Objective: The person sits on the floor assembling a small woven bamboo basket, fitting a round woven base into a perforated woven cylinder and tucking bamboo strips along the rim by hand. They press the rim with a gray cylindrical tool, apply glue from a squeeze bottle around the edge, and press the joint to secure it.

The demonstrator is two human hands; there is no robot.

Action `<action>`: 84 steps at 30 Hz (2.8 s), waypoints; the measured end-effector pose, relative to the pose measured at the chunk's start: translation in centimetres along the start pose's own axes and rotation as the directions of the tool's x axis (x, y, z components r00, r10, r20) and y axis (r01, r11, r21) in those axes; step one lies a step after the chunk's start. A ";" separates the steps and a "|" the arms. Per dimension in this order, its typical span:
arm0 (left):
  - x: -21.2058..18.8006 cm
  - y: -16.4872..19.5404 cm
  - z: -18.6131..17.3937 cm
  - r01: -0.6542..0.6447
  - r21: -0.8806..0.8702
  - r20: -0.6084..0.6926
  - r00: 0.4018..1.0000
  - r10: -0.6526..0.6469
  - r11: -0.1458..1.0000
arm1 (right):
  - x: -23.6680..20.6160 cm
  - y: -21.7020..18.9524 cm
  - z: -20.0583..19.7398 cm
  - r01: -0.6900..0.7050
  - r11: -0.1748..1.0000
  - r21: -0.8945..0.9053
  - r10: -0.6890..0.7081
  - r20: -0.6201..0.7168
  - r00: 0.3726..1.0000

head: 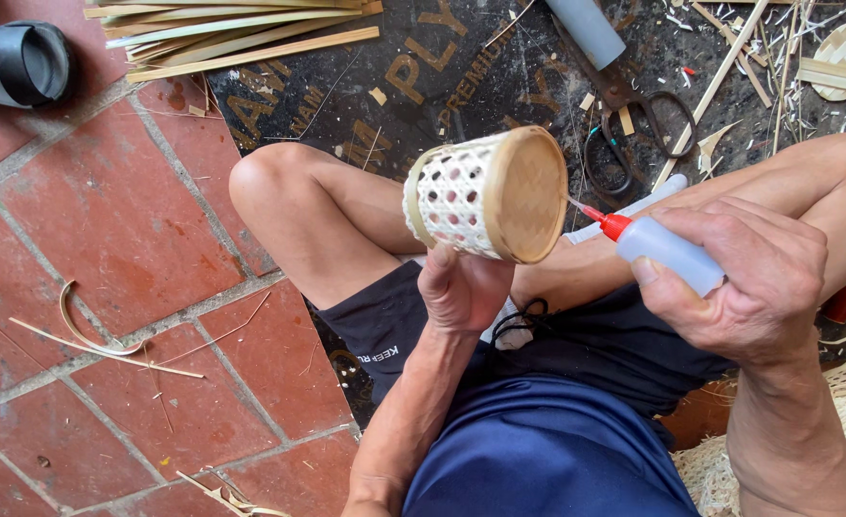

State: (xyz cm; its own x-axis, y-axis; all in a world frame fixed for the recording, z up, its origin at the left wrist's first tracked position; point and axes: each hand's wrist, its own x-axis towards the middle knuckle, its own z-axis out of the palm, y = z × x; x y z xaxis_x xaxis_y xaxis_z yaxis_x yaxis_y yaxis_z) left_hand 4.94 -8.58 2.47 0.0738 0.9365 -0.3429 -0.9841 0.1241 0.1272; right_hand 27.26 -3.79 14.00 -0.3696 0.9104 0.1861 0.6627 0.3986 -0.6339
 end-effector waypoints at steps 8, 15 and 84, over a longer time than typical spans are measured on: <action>0.3 -1.0 1.4 0.233 -0.185 -0.012 0.971 -0.240 0.955 | 0.7 1.2 -0.1 0.016 0.999 0.045 -0.013 -0.073 0.997; -0.3 -2.0 1.5 0.354 -0.197 -0.016 0.931 -0.364 0.914 | 2.6 1.9 0.1 0.072 0.996 0.051 -0.070 -0.036 0.997; 11.8 4.2 -7.3 0.118 0.871 -0.178 0.981 0.082 0.477 | 5.0 14.3 15.7 -0.562 0.333 0.757 0.513 0.355 0.782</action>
State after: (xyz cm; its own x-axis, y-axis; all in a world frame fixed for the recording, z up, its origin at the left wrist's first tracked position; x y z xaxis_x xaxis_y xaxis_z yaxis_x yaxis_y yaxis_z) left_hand 0.51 0.57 -7.83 -0.0376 0.8700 -0.4917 -0.3201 0.4556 0.8306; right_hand 24.65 4.74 -5.85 -0.1804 0.8768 -0.4458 -0.0650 -0.4629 -0.8840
